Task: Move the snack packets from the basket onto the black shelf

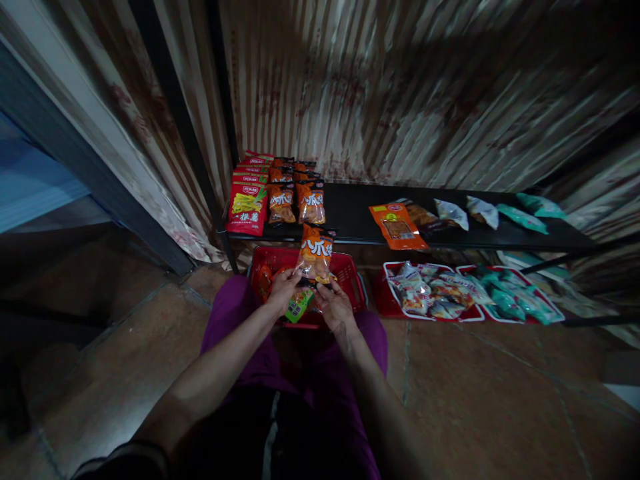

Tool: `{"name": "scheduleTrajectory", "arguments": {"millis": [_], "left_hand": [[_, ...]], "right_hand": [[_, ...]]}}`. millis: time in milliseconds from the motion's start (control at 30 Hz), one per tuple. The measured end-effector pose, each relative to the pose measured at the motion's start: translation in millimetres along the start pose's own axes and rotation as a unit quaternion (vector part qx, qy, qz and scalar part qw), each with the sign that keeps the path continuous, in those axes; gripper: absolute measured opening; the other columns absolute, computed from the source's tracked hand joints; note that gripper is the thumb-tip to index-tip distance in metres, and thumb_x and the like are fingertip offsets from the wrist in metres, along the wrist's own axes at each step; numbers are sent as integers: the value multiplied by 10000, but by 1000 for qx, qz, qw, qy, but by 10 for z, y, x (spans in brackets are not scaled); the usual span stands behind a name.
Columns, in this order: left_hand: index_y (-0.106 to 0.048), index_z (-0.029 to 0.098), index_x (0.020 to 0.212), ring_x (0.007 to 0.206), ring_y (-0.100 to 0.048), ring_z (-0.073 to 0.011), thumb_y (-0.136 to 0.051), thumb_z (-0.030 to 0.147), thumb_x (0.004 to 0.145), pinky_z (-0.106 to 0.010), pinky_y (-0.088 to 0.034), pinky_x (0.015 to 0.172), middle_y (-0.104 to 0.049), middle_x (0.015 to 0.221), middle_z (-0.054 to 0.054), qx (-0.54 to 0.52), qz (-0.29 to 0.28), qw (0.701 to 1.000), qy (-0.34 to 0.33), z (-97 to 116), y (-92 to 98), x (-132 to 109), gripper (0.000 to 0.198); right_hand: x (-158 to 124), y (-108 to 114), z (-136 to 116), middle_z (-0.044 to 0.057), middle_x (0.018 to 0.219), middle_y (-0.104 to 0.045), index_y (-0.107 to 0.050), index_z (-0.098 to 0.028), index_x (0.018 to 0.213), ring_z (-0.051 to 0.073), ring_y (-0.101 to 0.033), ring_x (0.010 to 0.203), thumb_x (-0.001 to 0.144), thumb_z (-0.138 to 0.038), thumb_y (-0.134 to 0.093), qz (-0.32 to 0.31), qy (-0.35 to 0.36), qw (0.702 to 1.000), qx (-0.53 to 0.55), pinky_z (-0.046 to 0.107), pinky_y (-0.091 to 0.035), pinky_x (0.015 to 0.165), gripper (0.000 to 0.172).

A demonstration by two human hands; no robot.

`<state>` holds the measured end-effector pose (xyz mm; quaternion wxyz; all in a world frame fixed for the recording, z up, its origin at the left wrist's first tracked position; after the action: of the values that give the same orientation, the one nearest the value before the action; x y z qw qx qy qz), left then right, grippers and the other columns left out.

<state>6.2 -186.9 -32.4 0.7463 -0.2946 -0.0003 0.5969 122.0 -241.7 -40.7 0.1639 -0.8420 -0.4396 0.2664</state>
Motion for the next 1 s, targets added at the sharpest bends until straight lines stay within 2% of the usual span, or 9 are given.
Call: {"name": "scheduleTrajectory", "arguments": {"millis": [100,167,233,367,500,633,867,933,1000], "left_hand": [[-634,170,986,848,-655,-164,-669,274,789,-306,-552,771,-685,933,-61,34,43,998,-20,15,7,35,225],[-571,189,1157,941,-642,-176,-676,206,770,-331,-518,867,-670,1040,-79,83,79,991,-63,68,-3,57,402],[-506,203,1269,1060,-604,-196,-667,163,759,-347,-478,939,-619,1184,-106,131,87,980,-118,148,-32,71,537],[-476,257,1323,1216,-506,-224,-636,203,781,-357,-447,981,-516,1349,-92,180,57,964,-185,313,-102,87,567],[-518,265,1294,1243,-477,-231,-670,269,765,-368,-373,1053,-531,1338,-71,224,70,948,-215,443,-141,141,550],[-581,224,1220,1204,-508,-232,-673,291,759,-374,-350,1063,-578,1274,-87,249,57,942,-216,495,-197,216,475],[-554,205,1245,1238,-486,-245,-730,289,706,-360,-346,1061,-566,1303,-101,203,77,959,-184,418,-284,259,574],[-563,213,1234,1233,-492,-246,-746,283,691,-350,-351,1057,-577,1293,-95,187,80,963,-177,402,-298,268,578],[-576,215,1214,1218,-506,-242,-751,274,686,-346,-358,1051,-589,1278,-90,177,80,965,-175,399,-304,286,560]], "right_hand": [[-39,-49,-66,-33,833,-715,-670,-223,859,109,-652,684,507,-172,-814,8,20,999,-28,207,-558,610,383],[-60,-69,-92,-39,809,-716,-683,-227,887,100,-637,642,509,-186,-805,25,29,998,-43,195,-538,573,399],[-79,-77,-91,-46,775,-711,-689,-231,903,95,-629,617,515,-199,-796,50,38,997,-52,194,-524,560,404],[-134,-91,-20,-41,800,-718,-698,-232,945,102,-630,622,533,-221,-783,64,41,995,-66,212,-516,573,421],[-231,-133,47,-28,877,-733,-703,-235,1022,111,-638,668,557,-247,-771,39,31,996,-78,223,-518,617,470],[-324,-167,58,-18,945,-735,-696,-238,1073,138,-653,771,581,-263,-753,43,47,993,-104,253,-527,708,497],[-368,-153,78,-5,945,-735,-717,-217,1037,187,-647,903,603,-278,-718,80,85,980,-163,312,-518,809,438],[-369,-148,89,-6,935,-736,-716,-220,1041,184,-647,903,610,-275,-715,79,91,980,-161,314,-515,825,434],[-367,-143,98,-6,908,-737,-706,-225,1061,171,-653,828,609,-282,-719,77,78,985,-131,305,-526,775,456]]}}
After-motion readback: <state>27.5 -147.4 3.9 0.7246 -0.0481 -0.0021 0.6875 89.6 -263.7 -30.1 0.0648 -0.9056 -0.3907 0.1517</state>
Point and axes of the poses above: each hand's wrist, its own x-axis towards the middle knuckle, its own y-axis out of the back of the hand, z = x × y, the point moved 1 cm from there along x, towards the middle knuckle
